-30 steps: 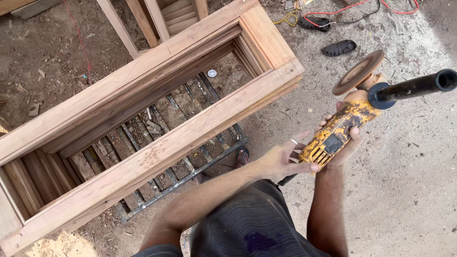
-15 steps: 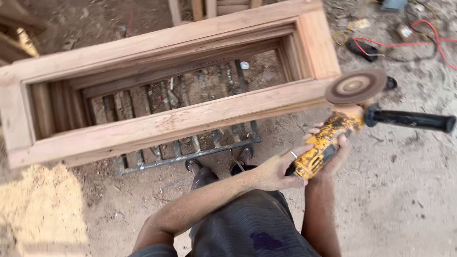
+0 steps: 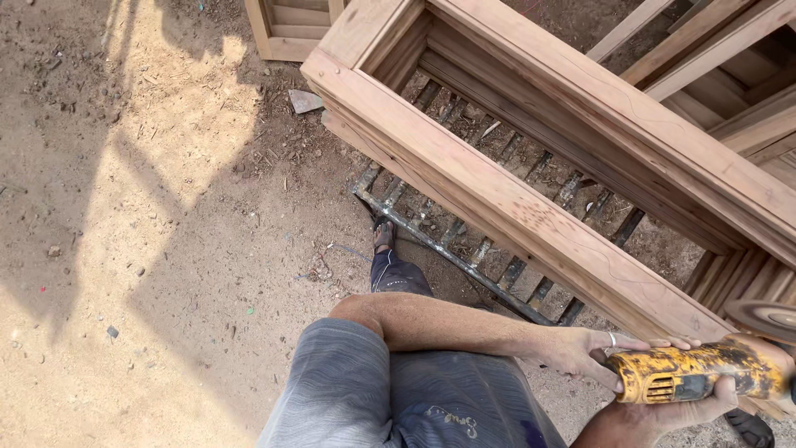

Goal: The person sands a wooden frame using a power sander, moving the tool across the surfaces and edges of the wood while holding the frame steady by hand.

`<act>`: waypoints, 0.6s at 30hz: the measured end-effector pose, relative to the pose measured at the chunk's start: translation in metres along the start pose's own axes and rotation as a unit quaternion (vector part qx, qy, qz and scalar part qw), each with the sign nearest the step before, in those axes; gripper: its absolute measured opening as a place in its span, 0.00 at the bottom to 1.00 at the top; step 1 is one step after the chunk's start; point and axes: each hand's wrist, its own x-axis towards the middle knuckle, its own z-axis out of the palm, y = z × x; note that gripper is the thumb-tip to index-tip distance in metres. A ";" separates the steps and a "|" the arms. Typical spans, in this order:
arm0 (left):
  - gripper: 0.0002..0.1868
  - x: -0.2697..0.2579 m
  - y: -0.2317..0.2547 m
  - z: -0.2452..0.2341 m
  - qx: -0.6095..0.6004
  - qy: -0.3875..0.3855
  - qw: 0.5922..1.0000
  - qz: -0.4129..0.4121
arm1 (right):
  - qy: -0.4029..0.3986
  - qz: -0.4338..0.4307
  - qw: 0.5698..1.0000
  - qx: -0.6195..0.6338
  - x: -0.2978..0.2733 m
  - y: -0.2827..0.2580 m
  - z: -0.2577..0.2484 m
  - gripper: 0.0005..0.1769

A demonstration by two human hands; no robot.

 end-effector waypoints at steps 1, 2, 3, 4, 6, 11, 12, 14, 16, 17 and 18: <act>0.53 -0.013 0.001 -0.017 0.007 -0.001 1.000 -0.006 | 0.003 -0.007 1.000 -0.014 0.003 0.010 0.013 0.32; 0.52 -0.027 0.002 -0.032 0.007 -0.003 1.000 -0.010 | -0.003 0.026 1.000 -0.009 0.008 0.019 0.026 0.31; 0.51 -0.043 0.005 -0.047 0.007 -0.005 1.000 -0.014 | -0.009 0.059 0.998 -0.002 0.015 0.027 0.042 0.30; 0.50 -0.060 0.009 -0.060 0.004 -0.006 1.000 -0.017 | -0.016 0.093 0.996 0.002 0.018 0.034 0.057 0.30; 0.42 -0.097 0.021 -0.093 0.292 0.038 0.954 0.052 | 0.074 0.076 0.980 -0.167 0.017 0.051 0.086 0.32; 0.32 -0.210 0.066 -0.163 0.313 0.207 0.921 0.110 | -0.073 0.053 0.850 -0.519 0.019 0.088 0.155 0.58; 0.29 -0.234 0.079 -0.173 0.324 0.264 0.898 0.136 | -0.118 0.062 0.825 -0.550 0.018 0.099 0.170 0.60; 0.20 -0.273 0.103 -0.185 0.347 0.336 0.865 0.137 | -0.177 0.074 0.759 -0.623 0.017 0.123 0.196 0.66; 0.12 -0.304 0.121 -0.198 0.384 0.440 0.771 0.252 | -0.230 0.087 0.711 -0.659 0.018 0.150 0.218 0.70; 0.12 -0.315 0.127 -0.200 0.409 0.480 0.736 0.245 | -0.269 0.094 0.701 -0.653 0.020 0.161 0.229 0.71; 0.11 -0.326 0.131 -0.202 0.433 0.517 0.699 0.236 | -0.292 0.087 0.669 -0.677 0.020 0.172 0.239 0.71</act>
